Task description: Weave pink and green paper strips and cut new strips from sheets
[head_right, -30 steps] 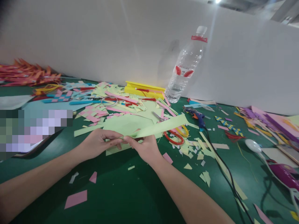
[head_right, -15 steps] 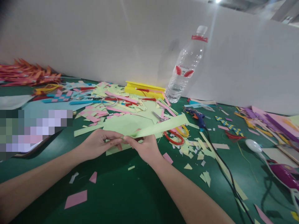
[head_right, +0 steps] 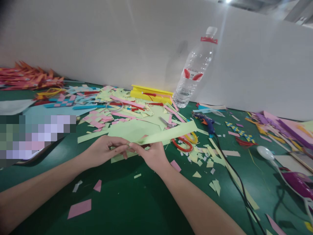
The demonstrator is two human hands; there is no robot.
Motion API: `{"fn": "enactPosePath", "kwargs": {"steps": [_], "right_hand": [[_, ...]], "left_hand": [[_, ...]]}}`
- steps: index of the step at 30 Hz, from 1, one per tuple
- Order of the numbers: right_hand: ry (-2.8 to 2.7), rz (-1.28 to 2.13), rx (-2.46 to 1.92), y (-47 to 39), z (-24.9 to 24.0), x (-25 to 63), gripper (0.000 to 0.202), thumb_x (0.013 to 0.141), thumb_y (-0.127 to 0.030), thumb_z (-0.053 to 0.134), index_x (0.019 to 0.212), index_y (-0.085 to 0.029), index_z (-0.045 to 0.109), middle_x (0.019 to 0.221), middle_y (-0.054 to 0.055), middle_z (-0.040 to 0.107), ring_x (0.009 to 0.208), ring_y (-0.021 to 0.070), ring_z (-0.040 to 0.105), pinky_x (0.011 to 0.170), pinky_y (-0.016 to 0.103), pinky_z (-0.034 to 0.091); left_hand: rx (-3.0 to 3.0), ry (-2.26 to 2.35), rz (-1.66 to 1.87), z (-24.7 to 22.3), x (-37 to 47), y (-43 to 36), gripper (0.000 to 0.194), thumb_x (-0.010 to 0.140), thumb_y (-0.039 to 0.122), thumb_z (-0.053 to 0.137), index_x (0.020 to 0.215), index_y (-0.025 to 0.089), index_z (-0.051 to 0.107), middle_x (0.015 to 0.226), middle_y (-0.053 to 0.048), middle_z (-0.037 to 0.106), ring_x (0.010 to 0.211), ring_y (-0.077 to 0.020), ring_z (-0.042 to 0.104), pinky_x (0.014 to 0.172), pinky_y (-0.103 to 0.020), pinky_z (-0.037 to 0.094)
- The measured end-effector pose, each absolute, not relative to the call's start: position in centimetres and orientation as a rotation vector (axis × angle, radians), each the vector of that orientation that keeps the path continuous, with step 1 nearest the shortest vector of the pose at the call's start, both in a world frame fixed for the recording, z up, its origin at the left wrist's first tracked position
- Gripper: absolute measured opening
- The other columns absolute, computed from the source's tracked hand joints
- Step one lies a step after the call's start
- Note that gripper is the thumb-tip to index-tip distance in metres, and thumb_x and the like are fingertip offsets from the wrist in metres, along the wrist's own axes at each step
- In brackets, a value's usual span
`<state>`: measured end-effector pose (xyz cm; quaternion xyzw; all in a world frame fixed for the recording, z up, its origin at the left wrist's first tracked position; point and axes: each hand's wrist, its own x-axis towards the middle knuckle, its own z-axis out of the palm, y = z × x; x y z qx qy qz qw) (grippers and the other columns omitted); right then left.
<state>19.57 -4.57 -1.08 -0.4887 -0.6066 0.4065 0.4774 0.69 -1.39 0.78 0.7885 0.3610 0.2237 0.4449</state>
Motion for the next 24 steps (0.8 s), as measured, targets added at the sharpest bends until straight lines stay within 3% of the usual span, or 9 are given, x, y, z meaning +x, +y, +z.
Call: {"fn": "enactPosePath", "kwargs": {"steps": [9, 15, 24], "right_hand": [[-1.505, 1.005, -1.234, -4.82, -0.75, 19.38, 0.027, 0.071, -0.044, 0.072, 0.063, -0.021, 0.063, 0.052, -0.001, 0.06, 0.063, 0.0182, 0.062, 0.056, 0.028, 0.048], [-1.418, 1.095, -1.174, -4.34, -1.16, 19.64, 0.019, 0.069, -0.038, 0.075, 0.071, -0.02, 0.067, 0.063, 0.0, 0.066, 0.055, 0.0141, 0.059, 0.051, 0.025, 0.048], [-1.368, 1.075, -1.186, -3.9, -1.52, 19.9, 0.018, 0.072, -0.037, 0.073, 0.068, -0.02, 0.068, 0.061, 0.0, 0.066, 0.048, 0.0105, 0.052, 0.047, 0.024, 0.045]], "left_hand": [[1.914, 0.93, 0.516, 1.1, 0.85, -1.39, 0.023, 0.086, 0.034, 0.058, 0.082, 0.017, 0.073, 0.07, -0.003, 0.073, 0.061, -0.0135, 0.068, 0.051, -0.017, 0.047], [1.923, 1.001, 0.512, 1.03, 0.78, -1.16, 0.024, 0.085, 0.037, 0.058, 0.083, 0.018, 0.074, 0.068, -0.002, 0.073, 0.058, -0.0136, 0.067, 0.05, -0.018, 0.044], [1.876, 1.074, 0.508, 0.68, 0.66, -0.88, 0.026, 0.084, 0.04, 0.059, 0.083, 0.019, 0.074, 0.068, -0.001, 0.073, 0.059, -0.0148, 0.066, 0.052, -0.02, 0.043]]}}
